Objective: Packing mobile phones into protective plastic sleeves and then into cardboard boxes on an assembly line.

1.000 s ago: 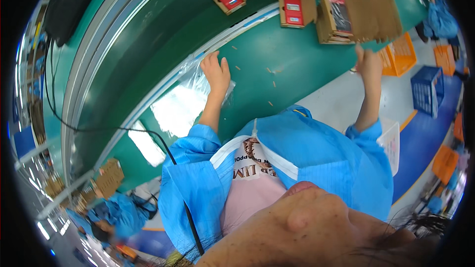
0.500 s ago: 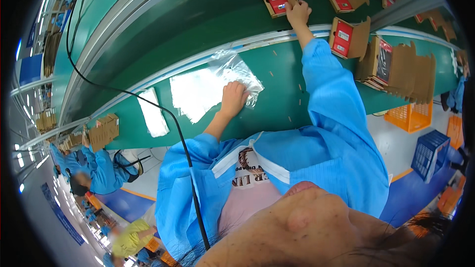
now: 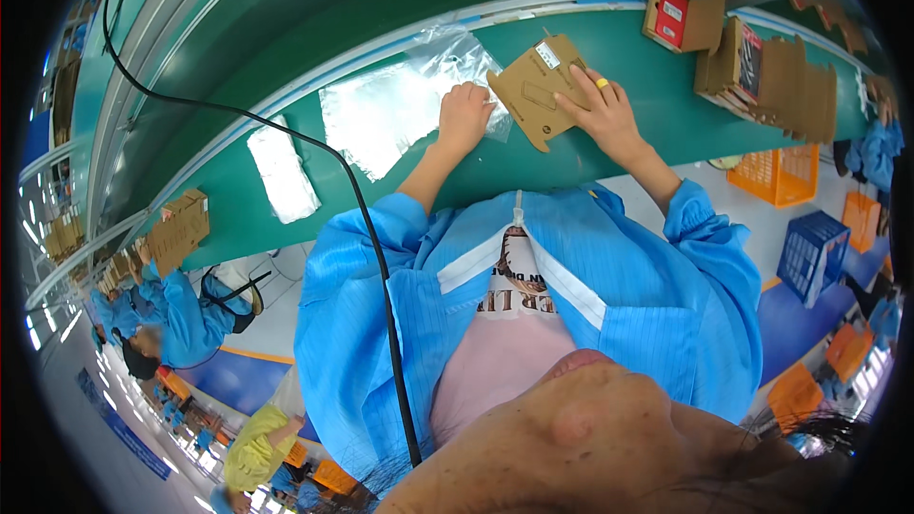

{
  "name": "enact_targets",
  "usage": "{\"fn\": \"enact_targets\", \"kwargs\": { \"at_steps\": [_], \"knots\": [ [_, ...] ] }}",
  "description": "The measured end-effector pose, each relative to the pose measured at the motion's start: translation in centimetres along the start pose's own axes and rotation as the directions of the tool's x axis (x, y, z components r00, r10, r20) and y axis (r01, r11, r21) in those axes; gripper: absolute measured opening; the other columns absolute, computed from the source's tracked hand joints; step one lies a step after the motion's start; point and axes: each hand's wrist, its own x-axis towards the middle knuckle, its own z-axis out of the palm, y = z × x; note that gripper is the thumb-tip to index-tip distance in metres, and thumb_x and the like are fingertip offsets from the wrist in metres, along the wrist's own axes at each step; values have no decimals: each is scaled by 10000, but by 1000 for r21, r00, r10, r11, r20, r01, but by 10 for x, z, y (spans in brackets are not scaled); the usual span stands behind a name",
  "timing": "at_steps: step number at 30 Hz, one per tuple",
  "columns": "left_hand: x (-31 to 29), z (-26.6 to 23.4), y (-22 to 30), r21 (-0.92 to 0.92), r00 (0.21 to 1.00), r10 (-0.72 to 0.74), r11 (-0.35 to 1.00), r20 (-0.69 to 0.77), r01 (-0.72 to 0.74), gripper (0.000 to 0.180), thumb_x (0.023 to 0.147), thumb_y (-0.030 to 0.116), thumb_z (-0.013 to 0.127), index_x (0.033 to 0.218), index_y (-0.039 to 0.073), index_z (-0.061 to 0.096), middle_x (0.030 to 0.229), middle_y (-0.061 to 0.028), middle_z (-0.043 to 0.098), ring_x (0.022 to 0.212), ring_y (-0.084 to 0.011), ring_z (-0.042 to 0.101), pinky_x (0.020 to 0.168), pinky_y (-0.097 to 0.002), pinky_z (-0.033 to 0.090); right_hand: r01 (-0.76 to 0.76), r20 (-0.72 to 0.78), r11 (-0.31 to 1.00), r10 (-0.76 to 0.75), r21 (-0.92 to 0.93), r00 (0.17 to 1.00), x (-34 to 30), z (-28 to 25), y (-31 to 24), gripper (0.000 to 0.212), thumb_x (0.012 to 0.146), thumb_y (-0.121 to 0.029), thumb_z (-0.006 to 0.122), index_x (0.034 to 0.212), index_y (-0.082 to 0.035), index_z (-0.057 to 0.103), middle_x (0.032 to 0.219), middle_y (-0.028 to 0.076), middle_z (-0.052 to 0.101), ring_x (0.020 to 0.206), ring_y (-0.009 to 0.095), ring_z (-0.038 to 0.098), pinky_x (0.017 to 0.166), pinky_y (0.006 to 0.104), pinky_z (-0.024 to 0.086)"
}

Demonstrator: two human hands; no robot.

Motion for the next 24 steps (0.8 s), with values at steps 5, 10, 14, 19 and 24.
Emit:
{"fn": "enact_targets", "kwargs": {
  "at_steps": [5, 10, 14, 19, 24],
  "knots": [
    [-8, 7, -9, 72, 997, 66, 995, -35, -63, 77, 779, 94, 595, 840, 74, 553, 833, -97, 528, 809, -298, 515, 678, -412, 397, -395, -179, 883, 444, 255, 878, -8, -4, 20, 355, 848, -86, 533, 1192, -155, 588, 1137, 203, 588, 966, 330, 607, 777, 370, 513],
    [-4, 15, -9, 47, 992, 88, 995, -90, -84, 86, 755, 49, 570, 837, 71, 556, 804, -101, 526, 783, -299, 519, 678, -414, 400, -940, 388, 239, 864, 244, 320, -46, 15, 70, 321, 917, -295, 502, 1095, -48, 605, 913, 224, 650, 875, 351, 632, 732, 422, 520],
    [-9, 3, -1, 101, 994, -7, 995, -106, 18, 57, 768, 56, 574, 825, 60, 581, 802, -112, 535, 782, -309, 528, 681, -419, 420, -787, 675, 610, 621, -95, 400, -31, -23, 39, 464, 883, -458, 525, 1004, -17, 605, 871, 214, 652, 843, 367, 629, 702, 453, 509],
    [-4, 2, 21, 144, 995, -59, 987, -80, 70, 52, 781, 62, 588, 831, 51, 601, 805, -123, 545, 784, -321, 538, 676, -424, 437, -482, 162, 873, 466, 78, 870, 46, 18, -43, 678, 724, -250, 716, 1327, -161, 419, 1138, 199, 523, 988, 369, 556, 752, 490, 477],
    [-9, 7, 23, 43, 975, -213, 975, -65, 216, 71, 812, 74, 573, 863, 42, 611, 835, -137, 563, 836, -330, 553, 746, -421, 453, -649, 469, 678, 474, 345, 745, 63, 42, -21, 851, 615, -252, 750, 1372, -176, 367, 1134, 208, 477, 997, 393, 516, 829, 472, 460]
  ]
}}
